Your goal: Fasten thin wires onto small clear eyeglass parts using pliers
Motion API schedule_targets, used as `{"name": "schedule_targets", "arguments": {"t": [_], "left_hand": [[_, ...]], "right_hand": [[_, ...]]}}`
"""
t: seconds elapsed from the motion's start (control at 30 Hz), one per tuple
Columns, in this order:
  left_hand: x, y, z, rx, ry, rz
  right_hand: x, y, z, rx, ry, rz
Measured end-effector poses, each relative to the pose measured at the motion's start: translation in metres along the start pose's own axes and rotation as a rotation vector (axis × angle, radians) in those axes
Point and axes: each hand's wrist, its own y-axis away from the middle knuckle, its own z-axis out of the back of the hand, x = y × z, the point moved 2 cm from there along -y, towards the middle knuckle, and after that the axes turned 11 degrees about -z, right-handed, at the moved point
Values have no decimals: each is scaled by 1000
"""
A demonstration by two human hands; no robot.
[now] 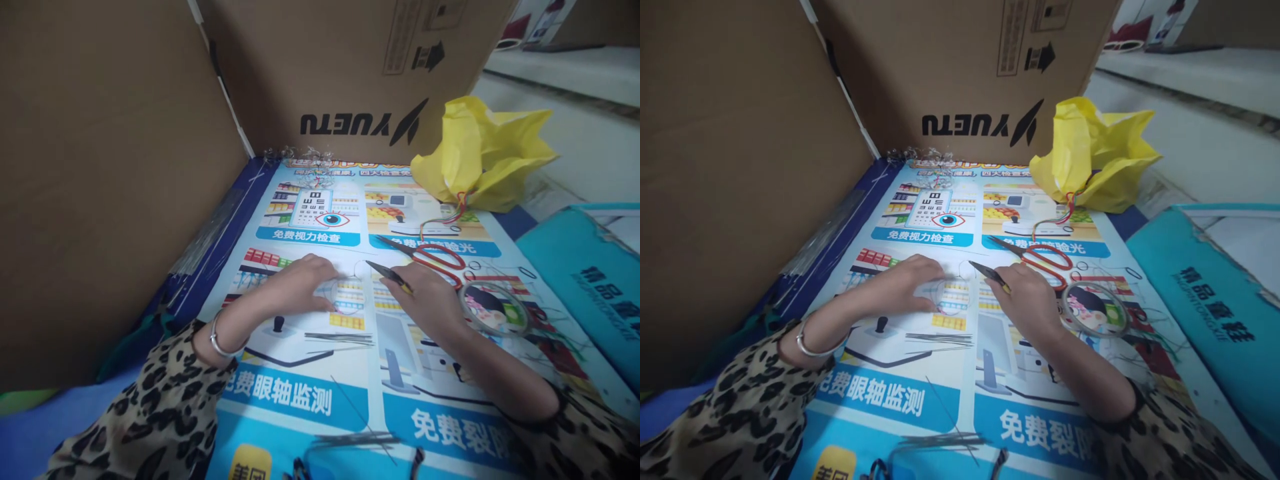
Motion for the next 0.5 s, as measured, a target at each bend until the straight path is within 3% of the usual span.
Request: {"name": "schedule_targets", "arguments": {"t": [0.5], "left_hand": [[1, -2, -3, -38, -52, 12]], "right_hand": [[0, 0, -1, -21, 1, 20]]}}
